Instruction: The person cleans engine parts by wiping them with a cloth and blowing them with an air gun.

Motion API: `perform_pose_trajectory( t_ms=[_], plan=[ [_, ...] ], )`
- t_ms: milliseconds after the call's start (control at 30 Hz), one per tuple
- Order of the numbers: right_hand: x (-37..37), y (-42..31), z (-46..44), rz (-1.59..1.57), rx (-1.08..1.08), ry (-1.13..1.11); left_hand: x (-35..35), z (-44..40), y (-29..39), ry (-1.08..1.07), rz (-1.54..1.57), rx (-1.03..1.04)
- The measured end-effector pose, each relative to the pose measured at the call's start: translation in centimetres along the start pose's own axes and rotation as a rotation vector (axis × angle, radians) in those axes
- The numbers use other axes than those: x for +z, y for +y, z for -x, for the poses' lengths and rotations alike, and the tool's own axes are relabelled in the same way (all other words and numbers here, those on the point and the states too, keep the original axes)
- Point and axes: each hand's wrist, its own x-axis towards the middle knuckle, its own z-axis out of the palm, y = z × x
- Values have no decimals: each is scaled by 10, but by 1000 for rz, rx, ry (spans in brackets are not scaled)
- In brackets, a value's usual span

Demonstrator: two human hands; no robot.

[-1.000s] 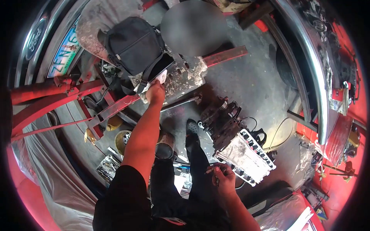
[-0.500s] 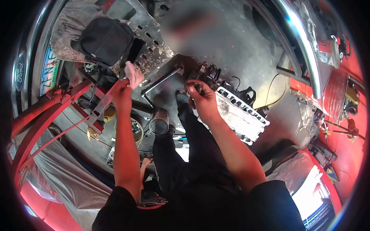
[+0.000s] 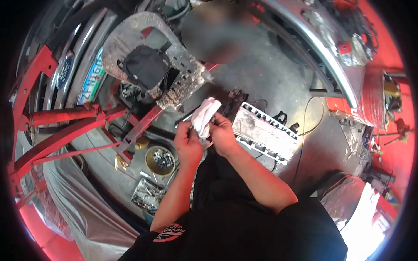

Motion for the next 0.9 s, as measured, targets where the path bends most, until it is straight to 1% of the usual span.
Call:
perform_pose_trajectory(
  t_ms=[33, 67, 100, 133, 167, 200, 233, 267, 300, 333, 367, 400, 433, 467, 533, 567, 600, 633, 667, 700, 733, 767, 800, 833, 867, 900],
  plan=[
    [7, -2, 12, 9, 5, 58, -3, 9, 3, 27, 157, -47],
    [5, -6, 25, 78, 18, 52, -1, 14, 3, 50, 318, -98],
    [6, -13, 36, 115, -62, -60, 1, 14, 19, 87, 555, -186],
    [8, -18, 51, 150, -125, -164, -7, 23, 37, -107, 910, -374],
    [14, -23, 65, 284, -247, -189, -14, 26, 60, -187, 1056, -473],
    [19, -32, 83, 439, -275, -191, -19, 29, 72, -253, 1197, -569],
    [13, -32, 91, 568, -461, -248, -19, 34, 74, -195, 1067, -682],
    [7, -31, 101, 692, -653, -302, -16, 42, 53, -178, 955, -593],
    [5, -37, 120, 542, -459, -252, -15, 41, 34, -83, 515, -456],
    [6, -48, 139, 439, -427, -216, -15, 41, 23, 9, 89, -307],
    [-4, -51, 153, 242, -384, -249, -24, 46, 18, 17, 467, -369],
    [-14, -57, 163, 44, -350, -281, -30, 46, 29, 17, 847, -417],
    [-21, -65, 176, 27, -336, -243, -33, 57, 41, 49, 856, -413],
    [-30, -69, 185, 26, -356, -227, -40, 70, 56, -105, 869, -422],
    [-47, -73, 197, -9, -280, -213, -23, 102, 73, -224, 737, -254],
    [-53, -72, 199, -10, -274, -177, -13, 120, 84, -342, 404, -91],
    [-45, -67, 204, -58, -284, 40, -2, 137, 105, -490, 292, 4],
    [-53, -64, 209, -67, -252, 49, 27, 152, 115, -295, 223, 302],
    [-60, -66, 213, -74, -227, 59, 40, 162, 115, -175, -22, 390],
    [-66, -68, 221, -184, -277, 72, 54, 166, 110, -182, 7, 416],
    [-77, -75, 229, -190, -300, 97, 70, 172, 107, -202, 39, 436],
    [-90, -82, 238, -103, -353, 144, 85, 178, 113, -238, 54, 441],
    [-105, -88, 248, -16, -395, 193, 97, 187, 121, -319, 134, 292],
    [-131, -89, 253, 4, -378, 207, 109, 195, 127, -389, 204, 138],
    [-141, -97, 262, 161, -467, 180, 123, 196, 131, -424, 207, -43],
    [-143, -108, 275, 375, -590, 127, 141, 196, 134, -490, 498, -310]
  ],
)
